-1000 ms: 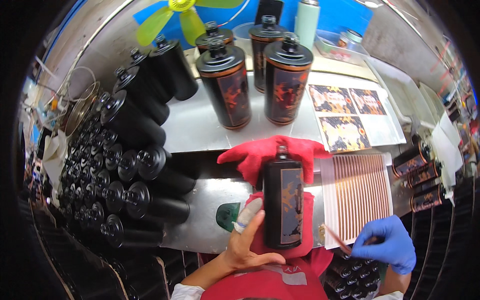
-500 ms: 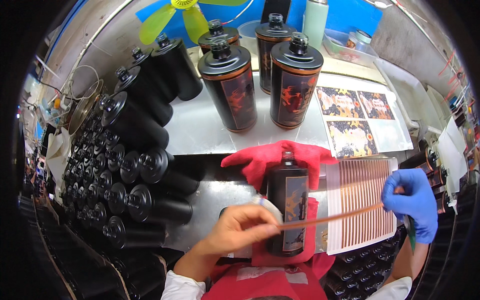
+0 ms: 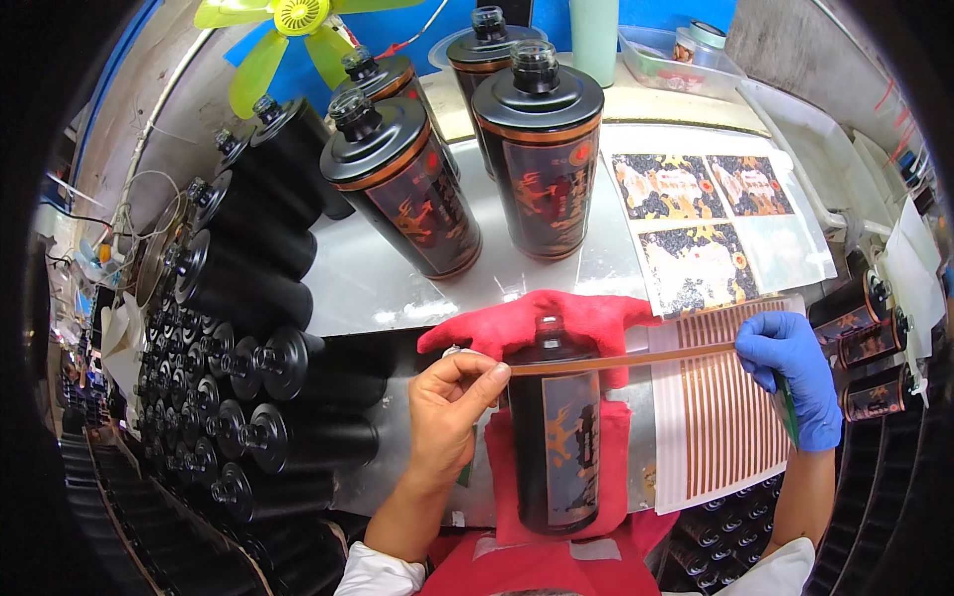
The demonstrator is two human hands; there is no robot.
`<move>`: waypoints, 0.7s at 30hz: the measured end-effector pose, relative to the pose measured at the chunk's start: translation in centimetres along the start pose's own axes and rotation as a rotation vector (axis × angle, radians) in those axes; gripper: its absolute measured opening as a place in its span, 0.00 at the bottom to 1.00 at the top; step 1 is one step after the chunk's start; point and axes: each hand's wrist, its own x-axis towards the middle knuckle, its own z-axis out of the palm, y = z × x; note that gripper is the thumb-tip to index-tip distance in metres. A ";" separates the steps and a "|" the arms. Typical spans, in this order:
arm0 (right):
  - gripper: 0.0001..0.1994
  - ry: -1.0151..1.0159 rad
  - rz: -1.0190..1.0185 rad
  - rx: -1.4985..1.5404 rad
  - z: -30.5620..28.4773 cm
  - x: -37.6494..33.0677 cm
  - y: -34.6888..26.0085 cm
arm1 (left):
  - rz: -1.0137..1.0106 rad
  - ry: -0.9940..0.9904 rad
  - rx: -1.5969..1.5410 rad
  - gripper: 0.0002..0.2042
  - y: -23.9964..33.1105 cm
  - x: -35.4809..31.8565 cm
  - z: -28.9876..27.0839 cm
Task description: The person applies decorative stickers and gold foil strips to black cylindrical containers. They use a green plastic squeegee to smooth the labels and ensure adhesion, working on a metal table with a conveyor belt of similar containers nearby.
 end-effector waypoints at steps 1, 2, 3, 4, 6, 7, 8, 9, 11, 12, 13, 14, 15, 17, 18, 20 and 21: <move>0.05 -0.004 0.004 0.003 0.0 0.2 0.2 | -0.001 0.022 -0.019 0.02 -0.1 0.1 0.2; 0.05 -0.004 0.007 0.007 -0.1 0.4 0.4 | -0.006 0.016 -0.016 0.02 -0.2 0.1 0.2; 0.05 -0.001 0.008 0.010 -0.1 0.5 0.4 | -0.009 0.009 -0.016 0.02 -0.2 0.2 0.2; 0.05 0.002 0.010 0.012 -0.1 0.6 0.5 | -0.012 0.001 -0.016 0.02 -0.2 0.2 0.3; 0.05 0.007 0.016 0.001 -0.1 0.7 0.4 | -0.001 0.002 -0.020 0.02 -0.4 0.3 0.4; 0.06 0.009 0.019 -0.005 -0.1 0.8 0.4 | 0.004 0.002 -0.022 0.02 -0.5 0.4 0.4; 0.06 0.014 0.020 -0.004 -0.1 0.8 0.5 | -0.003 0.000 -0.006 0.02 -0.4 0.4 0.4; 0.05 0.017 0.020 -0.004 0.0 0.8 0.5 | -0.011 0.000 0.010 0.02 -0.4 0.3 0.4; 0.05 0.017 0.025 -0.006 0.0 0.9 0.6 | -0.018 -0.005 0.027 0.02 -0.4 0.4 0.3; 0.05 0.013 0.027 -0.009 -0.2 1.0 0.6 | -0.017 -0.009 0.029 0.02 -0.4 0.4 0.3; 0.05 0.010 0.030 -0.012 -0.2 1.0 0.7 | -0.016 -0.013 0.030 0.02 -0.4 0.4 0.4; 0.05 0.012 0.027 -0.008 -0.3 1.0 0.8 | -0.033 0.006 0.005 0.03 -0.5 0.4 0.4; 0.05 0.012 0.024 -0.004 -0.3 1.0 0.9 | -0.050 0.026 -0.018 0.03 -0.6 0.3 0.4; 0.05 0.015 0.021 0.000 -0.3 1.1 1.1 | -0.081 0.064 -0.092 0.04 -0.7 0.1 0.6; 0.05 0.019 0.022 0.000 -0.3 1.2 1.2 | -0.096 0.081 -0.142 0.05 -0.7 0.0 0.7; 0.05 0.022 0.026 -0.001 -0.4 1.3 1.2 | -0.115 0.120 -0.250 0.06 -0.8 -0.1 1.3; 0.05 0.019 0.029 0.000 -0.2 1.3 1.0 | -0.118 0.145 -0.307 0.07 -0.8 -0.2 1.6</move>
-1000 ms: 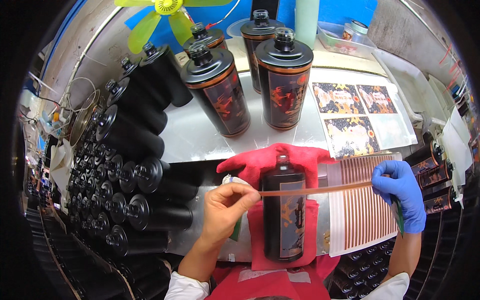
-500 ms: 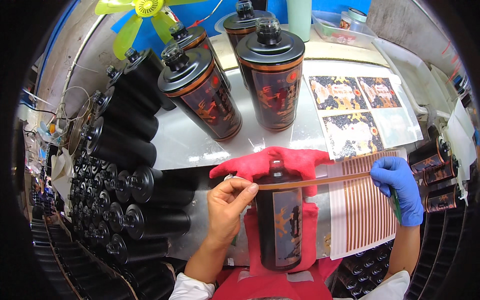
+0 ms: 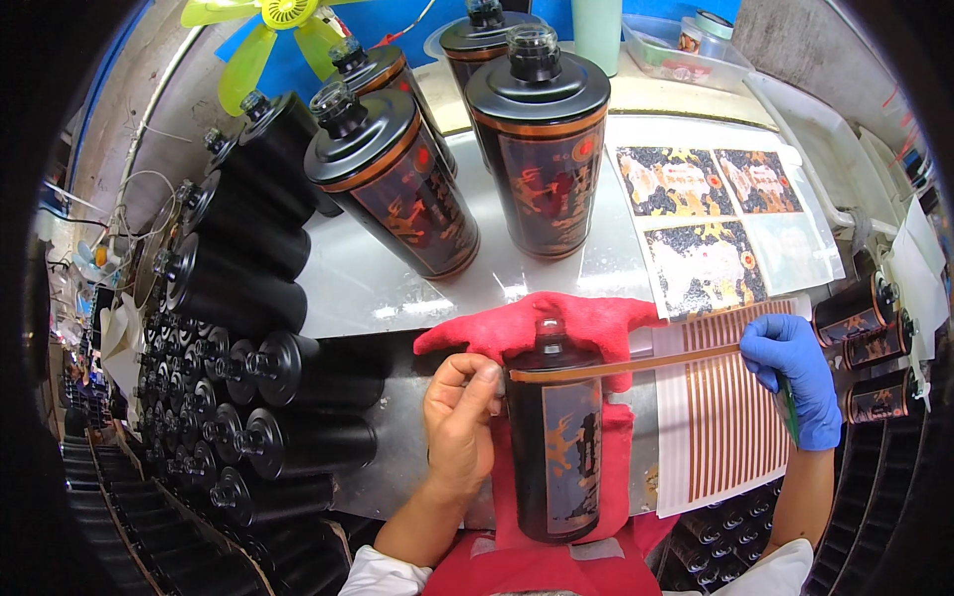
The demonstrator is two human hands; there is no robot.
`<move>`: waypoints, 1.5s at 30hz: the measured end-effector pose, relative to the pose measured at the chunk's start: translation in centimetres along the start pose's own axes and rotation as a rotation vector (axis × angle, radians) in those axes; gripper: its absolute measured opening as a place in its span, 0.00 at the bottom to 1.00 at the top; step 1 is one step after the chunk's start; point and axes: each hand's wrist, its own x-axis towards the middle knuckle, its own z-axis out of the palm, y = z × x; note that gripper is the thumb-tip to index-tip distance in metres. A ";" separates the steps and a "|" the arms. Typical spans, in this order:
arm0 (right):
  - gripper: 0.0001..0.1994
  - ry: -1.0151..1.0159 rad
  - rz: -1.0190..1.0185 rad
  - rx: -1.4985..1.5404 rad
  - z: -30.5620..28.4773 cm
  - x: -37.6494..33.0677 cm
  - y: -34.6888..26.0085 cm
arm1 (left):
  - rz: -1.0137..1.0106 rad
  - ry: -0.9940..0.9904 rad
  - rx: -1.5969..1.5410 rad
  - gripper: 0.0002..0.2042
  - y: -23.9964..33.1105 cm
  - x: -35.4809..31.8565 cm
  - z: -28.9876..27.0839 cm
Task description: The person applies decorative stickers and gold foil strips to black cylindrical containers. They use a green plastic squeegee to smooth the labels and ensure adhesion, working on a metal table with a conveyor belt of similar containers nearby.
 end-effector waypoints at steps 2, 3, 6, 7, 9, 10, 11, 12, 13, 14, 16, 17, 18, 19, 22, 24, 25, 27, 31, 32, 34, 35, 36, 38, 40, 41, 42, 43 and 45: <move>0.06 -0.004 0.008 -0.005 0.1 0.1 0.0 | 0.013 0.030 -0.042 0.08 -0.6 -0.2 0.4; 0.06 -0.001 0.013 -0.010 0.0 0.2 0.2 | 0.029 0.035 -0.028 0.09 -1.1 -0.2 0.5; 0.06 -0.009 0.011 -0.032 -0.1 0.7 0.8 | 0.009 0.058 -0.058 0.10 -1.4 -0.2 0.8; 0.07 -0.013 0.009 -0.039 -0.2 0.8 1.0 | -0.002 0.053 -0.075 0.10 -1.4 -0.1 0.7; 0.07 -0.030 0.007 -0.047 -0.2 1.3 1.6 | -0.016 0.049 -0.098 0.10 -1.6 0.0 0.4; 0.07 -0.040 0.004 -0.049 -0.2 1.5 1.8 | -0.020 0.048 -0.104 0.10 -1.7 0.0 0.2; 0.07 -0.036 0.017 -0.039 -0.1 1.6 2.0 | -0.024 0.048 -0.111 0.10 -1.8 0.0 0.1; 0.07 -0.045 0.011 -0.045 -0.2 1.7 2.2 | -0.036 0.048 -0.133 0.10 -1.7 0.1 0.1; 0.07 -0.054 0.006 -0.050 -0.3 1.9 2.6 | -0.048 0.048 -0.156 0.10 -1.6 0.1 0.2; 0.07 -0.062 0.001 -0.056 -0.4 2.2 2.9 | -0.061 0.048 -0.178 0.10 -1.6 0.1 0.2; 0.08 -0.096 0.004 -0.030 -0.6 2.4 3.2 | -0.074 0.085 -0.198 0.10 -1.7 0.2 0.0; 0.08 -0.096 0.005 -0.034 -0.5 2.3 3.0 | -0.082 0.102 -0.207 0.10 -1.7 0.1 0.0; 0.08 -0.098 0.003 -0.035 -0.5 2.4 3.1 | 0.125 0.066 0.017 0.11 -1.8 -1.0 0.1; 0.09 -0.117 -0.004 -0.035 -0.6 2.8 3.4 | 0.339 0.031 0.236 0.12 -1.9 -3.1 0.2; 0.09 -0.109 -0.014 -0.038 -0.4 3.0 3.6 | 0.721 -0.389 1.038 0.24 -0.4 -7.8 0.5; 0.10 -0.111 -0.003 -0.035 -0.2 2.9 3.4 | 0.820 -0.700 1.444 0.34 -0.4 -9.7 0.8; 0.10 -0.116 -0.002 -0.039 -0.2 2.8 3.4 | 0.785 -0.707 1.570 0.33 -1.3 -9.7 0.5; 0.10 -0.125 -0.006 -0.044 -0.2 2.8 3.7 | 0.747 -0.698 1.638 0.31 -1.9 -9.7 -1.1; 0.09 -0.183 0.024 -0.026 1.6 1.4 2.6 | 0.803 -0.621 1.333 0.43 -4.1 -8.8 -5.5; 0.09 -0.195 0.022 -0.021 2.3 0.8 2.1 | 0.667 -0.641 1.277 0.46 -4.1 -8.9 -6.5; 0.09 -0.230 0.027 -0.009 3.4 0.3 1.4 | 0.395 -0.636 1.165 0.54 -3.1 -8.7 -6.6; 0.08 -0.263 0.035 0.004 3.6 0.1 1.2 | 0.333 -0.588 1.235 0.56 -2.0 -9.5 -6.3; 0.08 -0.264 0.027 0.003 3.9 0.1 1.2 | 0.269 -0.532 1.296 0.58 -0.7 -9.7 -4.9; 0.08 -0.265 0.012 0.005 4.0 0.2 1.2 | 0.679 -0.478 1.478 0.51 -0.5 -9.6 -2.9; 0.08 -0.257 0.022 -0.001 3.9 0.2 1.3 | 0.916 -0.643 1.726 0.37 -0.8 -10.6 -1.4; 0.08 -0.248 0.026 -0.007 3.9 0.1 1.2 | 0.986 -0.645 1.803 0.20 -1.5 -10.7 -0.4; 0.08 -0.244 0.028 -0.017 4.0 0.2 1.1 | 1.054 -0.757 1.816 0.18 -1.6 -10.3 0.4; 0.08 -0.250 0.021 0.010 3.9 0.0 0.6 | 1.028 -0.756 1.828 0.18 -2.1 -10.3 0.3; 0.07 -0.258 0.011 0.066 3.5 -1.0 -1.0 | 0.995 -0.762 1.847 0.17 -2.5 -10.2 0.4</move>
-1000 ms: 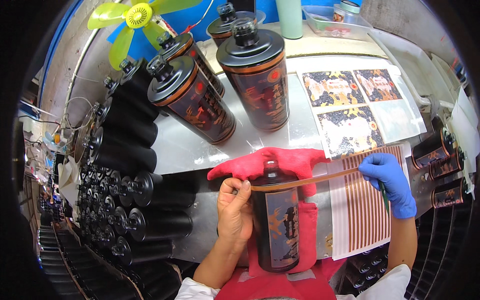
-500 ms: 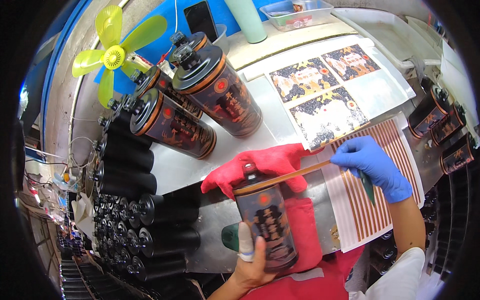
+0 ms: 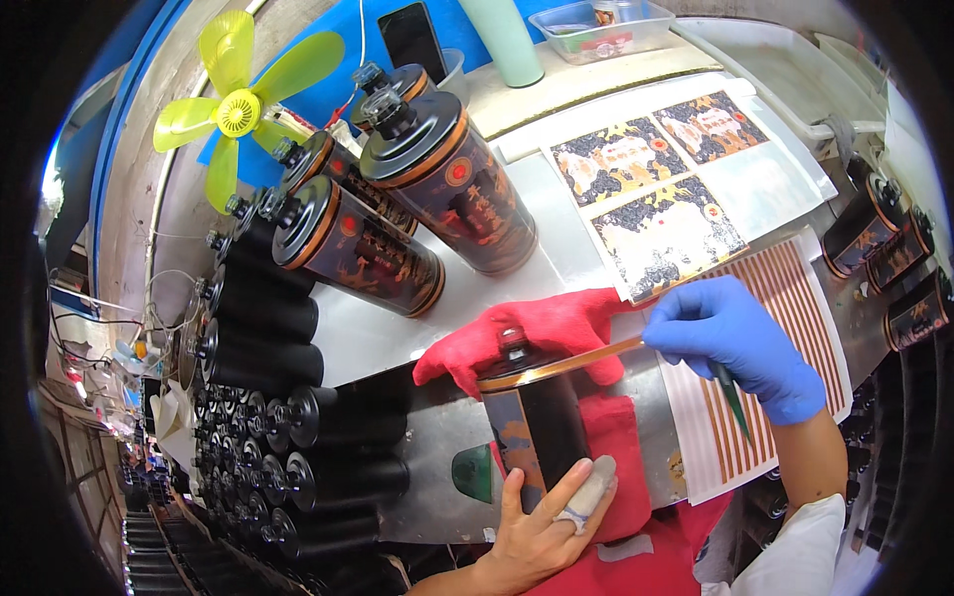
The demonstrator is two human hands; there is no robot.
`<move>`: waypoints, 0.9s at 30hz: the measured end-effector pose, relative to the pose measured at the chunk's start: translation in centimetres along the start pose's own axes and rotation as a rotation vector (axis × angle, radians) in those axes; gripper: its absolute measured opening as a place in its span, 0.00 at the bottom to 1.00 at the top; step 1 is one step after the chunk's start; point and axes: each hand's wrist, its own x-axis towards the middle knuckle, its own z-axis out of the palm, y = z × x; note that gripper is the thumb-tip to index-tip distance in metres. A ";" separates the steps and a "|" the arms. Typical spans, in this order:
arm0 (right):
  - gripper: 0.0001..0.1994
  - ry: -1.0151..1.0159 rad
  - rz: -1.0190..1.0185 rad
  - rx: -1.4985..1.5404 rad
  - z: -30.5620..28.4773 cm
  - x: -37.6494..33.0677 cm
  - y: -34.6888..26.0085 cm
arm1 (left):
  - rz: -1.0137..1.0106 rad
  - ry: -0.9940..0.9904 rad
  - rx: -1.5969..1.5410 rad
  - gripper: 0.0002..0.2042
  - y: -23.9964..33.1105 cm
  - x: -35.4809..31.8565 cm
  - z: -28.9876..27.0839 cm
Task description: The person applies decorative stickers and gold foil strips to black cylindrical containers. They use a green plastic squeegee to smooth the labels and ensure adhesion, working on a metal table with a conveyor belt of similar containers nearby.
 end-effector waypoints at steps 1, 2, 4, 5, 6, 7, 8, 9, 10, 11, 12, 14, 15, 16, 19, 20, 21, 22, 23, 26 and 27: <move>0.06 0.005 -0.023 0.012 0.1 -0.4 -0.7 | 0.002 -0.012 0.000 0.17 -0.1 0.3 -0.2; 0.06 0.010 -0.045 0.024 0.4 -0.7 -1.5 | 0.003 -0.024 0.001 0.17 -0.2 0.5 -0.3; 0.05 0.013 -0.091 0.021 0.8 -1.1 -2.7 | -0.013 0.013 -0.029 0.16 0.0 0.5 -0.1; 0.05 0.024 -0.098 0.021 0.9 -1.0 -2.7 | -0.021 0.031 -0.043 0.15 0.1 0.5 0.1; 0.05 0.039 -0.106 0.022 0.9 -0.9 -2.5 | -0.028 0.044 -0.050 0.15 0.2 0.5 0.2; 0.05 0.053 -0.114 0.021 0.7 -0.7 -2.3 | -0.032 0.057 -0.053 0.15 0.3 0.5 0.3; 0.05 0.070 -0.098 0.021 0.5 -0.5 -1.8 | -0.037 0.070 -0.055 0.15 0.3 0.4 0.3; 0.05 0.087 -0.084 -0.003 0.3 -0.2 -1.0 | -0.043 0.080 -0.058 0.15 0.2 0.3 0.4; 0.05 0.104 -0.070 -0.027 0.1 0.1 -0.3 | -0.044 0.088 -0.062 0.13 0.2 0.2 0.3; 0.05 0.122 -0.056 -0.051 0.2 0.4 0.3 | -0.044 0.095 -0.067 0.11 0.0 0.0 0.3; 0.05 0.122 -0.059 -0.074 0.2 0.5 0.7 | -0.037 0.100 -0.074 0.09 0.0 -0.1 0.2; 0.05 0.096 -0.039 -0.076 0.9 0.9 1.0 | -0.047 0.129 -0.074 0.12 -0.5 -0.8 0.3; 0.05 0.082 -0.030 -0.077 1.4 1.1 1.0 | -0.052 0.144 -0.072 0.14 -0.7 -1.3 0.3; 0.06 0.061 -0.009 -0.085 1.9 1.3 1.1 | -0.048 0.155 -0.051 0.15 -0.9 -2.4 0.9; 0.08 -0.082 -0.018 -0.046 4.6 2.0 0.9 | -0.209 0.432 -0.386 0.23 -1.6 -5.1 3.2; 0.08 -0.099 -0.022 -0.030 5.5 2.0 0.7 | -0.182 0.454 -0.515 0.35 -2.4 -7.0 5.1; 0.09 -0.120 -0.024 -0.019 6.2 2.3 0.8 | -0.194 0.444 -0.560 0.37 -2.8 -6.7 4.7; 0.09 -0.143 -0.023 -0.005 6.6 2.5 1.0 | -0.205 0.433 -0.605 0.38 -3.1 -6.5 4.2; 0.09 -0.137 -0.030 -0.010 6.6 2.4 1.0 | -0.217 0.423 -0.649 0.40 -3.3 -6.0 3.5; 0.09 -0.135 -0.051 -0.055 6.6 2.2 0.8 | -0.259 0.369 -0.512 0.41 -2.0 -4.0 1.3; 0.09 -0.127 -0.043 -0.075 6.6 2.0 0.6 | -0.263 0.369 -0.486 0.40 -1.7 -3.2 1.1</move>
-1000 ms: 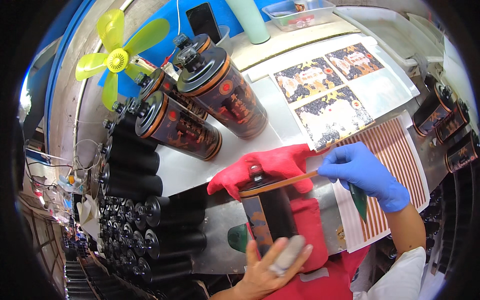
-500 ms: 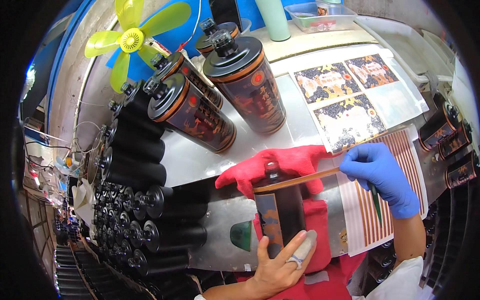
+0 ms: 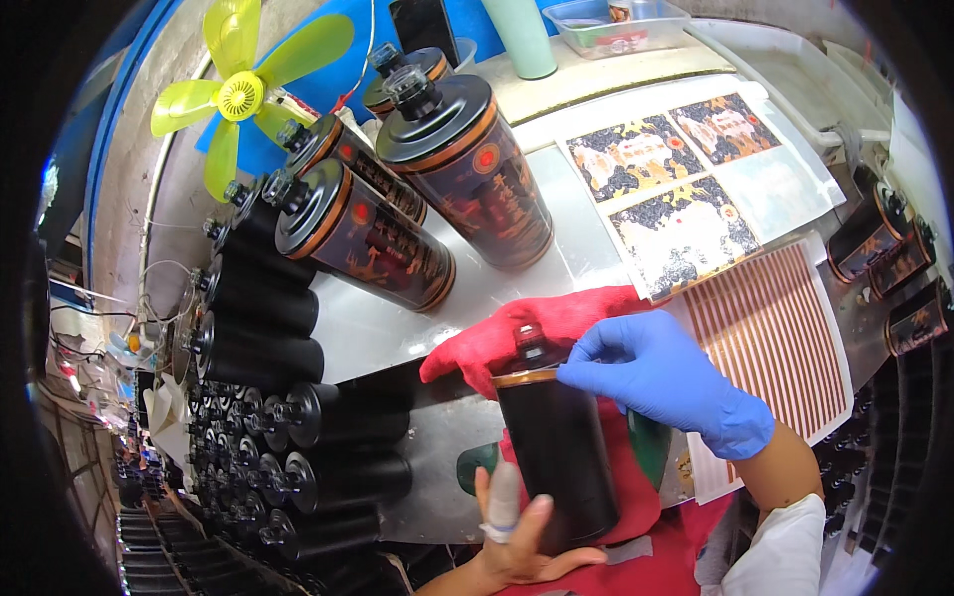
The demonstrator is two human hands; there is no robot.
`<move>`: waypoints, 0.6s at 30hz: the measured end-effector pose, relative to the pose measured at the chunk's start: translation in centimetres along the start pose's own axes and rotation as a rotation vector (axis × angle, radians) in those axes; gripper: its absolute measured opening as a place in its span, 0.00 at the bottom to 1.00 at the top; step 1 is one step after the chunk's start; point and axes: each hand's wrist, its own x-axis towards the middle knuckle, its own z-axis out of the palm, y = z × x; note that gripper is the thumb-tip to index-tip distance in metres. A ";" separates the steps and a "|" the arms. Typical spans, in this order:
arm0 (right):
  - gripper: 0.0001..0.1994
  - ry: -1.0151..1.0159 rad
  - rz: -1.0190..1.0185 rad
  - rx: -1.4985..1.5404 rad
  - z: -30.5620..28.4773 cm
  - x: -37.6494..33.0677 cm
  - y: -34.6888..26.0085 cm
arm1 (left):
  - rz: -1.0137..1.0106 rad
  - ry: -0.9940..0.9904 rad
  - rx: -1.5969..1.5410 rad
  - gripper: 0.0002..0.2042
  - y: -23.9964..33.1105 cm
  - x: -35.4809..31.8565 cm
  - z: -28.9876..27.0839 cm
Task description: The person applies decorative stickers and gold foil strips to black cylindrical containers. They use a green plastic squeegee to smooth the labels and ensure adhesion, working on a metal table with a conveyor belt of similar containers nearby.
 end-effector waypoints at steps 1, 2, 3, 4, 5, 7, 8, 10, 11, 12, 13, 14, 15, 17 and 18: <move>0.09 0.001 0.009 -0.021 0.0 -0.2 -0.4 | 0.027 -0.107 0.057 0.36 0.3 0.7 0.3; 0.09 0.002 0.017 -0.043 0.0 -0.5 -0.8 | 0.039 -0.199 0.159 0.28 1.0 1.9 0.3; 0.09 -0.003 0.018 -0.038 0.2 -0.9 -1.3 | 0.084 -0.255 0.251 0.28 0.8 2.2 0.6; 0.08 -0.008 0.019 -0.033 0.5 -1.3 -1.8 | 0.128 -0.311 0.343 0.29 0.7 2.4 0.9; 0.08 -0.015 0.019 -0.029 0.7 -1.6 -2.3 | 0.120 -0.310 0.343 0.26 1.0 2.4 1.1; 0.08 -0.023 -0.006 -0.079 0.6 -2.2 -3.1 | 0.130 -0.300 0.379 0.24 1.0 2.3 1.6; 0.07 -0.029 -0.020 -0.104 0.7 -2.2 -3.4 | 0.133 -0.293 0.399 0.23 1.1 2.3 1.9; 0.06 -0.003 -0.029 -0.090 0.5 -2.3 -3.3 | 0.135 -0.250 0.422 0.19 1.6 2.8 2.4; 0.06 0.014 -0.020 -0.069 0.5 -2.3 -3.4 | 0.148 -0.250 0.443 0.18 1.7 3.0 2.6; 0.05 0.030 -0.012 -0.050 0.3 -2.4 -3.6 | 0.162 -0.247 0.464 0.18 1.8 3.2 2.6; 0.04 0.064 0.016 -0.079 0.1 -2.4 -3.6 | 0.168 -0.228 0.469 0.17 1.9 3.4 2.7; 0.04 0.071 0.034 -0.079 -0.1 -2.3 -3.5 | 0.164 -0.225 0.467 0.17 1.9 3.4 2.6; 0.04 0.083 0.054 -0.077 -0.3 -2.2 -3.3 | 0.164 -0.224 0.462 0.17 2.0 3.4 2.6; 0.05 0.108 0.087 -0.089 -0.6 -1.8 -2.9 | 0.164 -0.229 0.461 0.18 2.0 3.3 2.6; 0.05 0.109 0.085 -0.090 -0.8 -1.5 -2.5 | 0.166 -0.238 0.465 0.18 2.0 3.2 2.5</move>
